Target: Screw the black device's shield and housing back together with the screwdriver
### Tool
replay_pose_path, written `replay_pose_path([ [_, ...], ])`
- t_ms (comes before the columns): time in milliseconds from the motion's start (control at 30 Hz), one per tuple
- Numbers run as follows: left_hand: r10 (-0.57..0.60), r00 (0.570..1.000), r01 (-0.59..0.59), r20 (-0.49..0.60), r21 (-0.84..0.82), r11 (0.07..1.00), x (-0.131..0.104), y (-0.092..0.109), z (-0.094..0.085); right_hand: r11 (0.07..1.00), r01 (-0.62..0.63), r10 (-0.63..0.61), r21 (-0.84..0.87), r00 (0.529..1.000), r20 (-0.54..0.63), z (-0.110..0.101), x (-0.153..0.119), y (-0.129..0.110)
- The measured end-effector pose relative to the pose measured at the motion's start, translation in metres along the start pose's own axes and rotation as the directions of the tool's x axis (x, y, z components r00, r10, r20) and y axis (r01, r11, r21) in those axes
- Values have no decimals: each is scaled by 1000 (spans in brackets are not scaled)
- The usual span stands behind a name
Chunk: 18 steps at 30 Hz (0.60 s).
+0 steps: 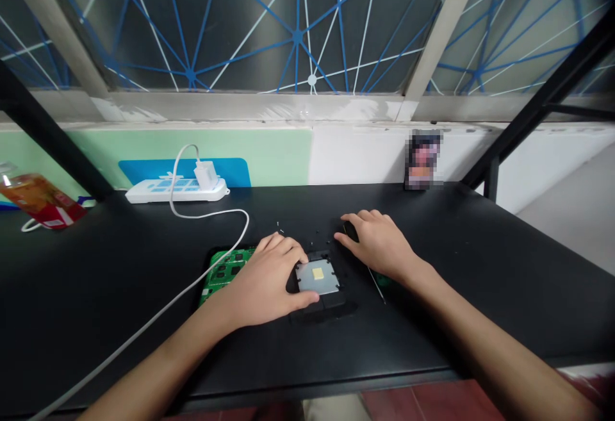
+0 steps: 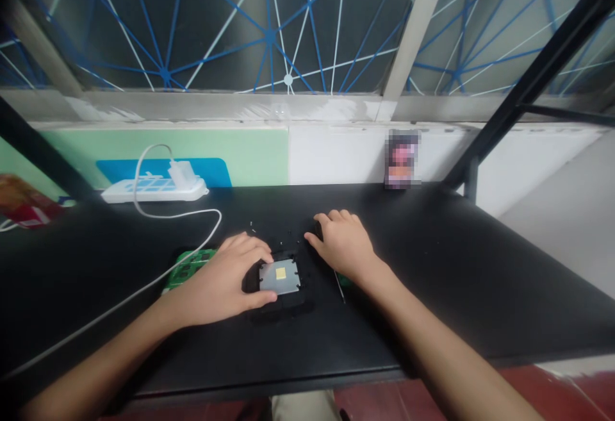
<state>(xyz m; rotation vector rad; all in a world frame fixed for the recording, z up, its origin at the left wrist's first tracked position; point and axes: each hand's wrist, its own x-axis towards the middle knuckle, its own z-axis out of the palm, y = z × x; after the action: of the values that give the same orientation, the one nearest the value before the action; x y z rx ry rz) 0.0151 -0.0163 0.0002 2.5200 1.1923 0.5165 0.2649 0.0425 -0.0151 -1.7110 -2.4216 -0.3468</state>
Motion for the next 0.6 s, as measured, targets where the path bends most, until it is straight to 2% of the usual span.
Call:
replay_pose_path([
  [233, -8, 1000, 8, 16, -9, 1000, -1, 0, -1, 999, -28, 27, -20, 999, -40, -2, 0, 1],
  [433, 1, 999, 0, 50, -29, 1000, -1, -1, -3, 1000, -29, 29, -8, 1000, 0, -1, 0, 1],
  [500, 15, 997, -13, 72, -37, 999, -1, -1, -5, 999, -39, 39, 33, 999, 21, -3, 1, 0],
  [600, 32, 995, -27, 97, -59, 998, -2, 0, -6, 980, -77, 78, 183, 997, 3, -7, 3, -2],
])
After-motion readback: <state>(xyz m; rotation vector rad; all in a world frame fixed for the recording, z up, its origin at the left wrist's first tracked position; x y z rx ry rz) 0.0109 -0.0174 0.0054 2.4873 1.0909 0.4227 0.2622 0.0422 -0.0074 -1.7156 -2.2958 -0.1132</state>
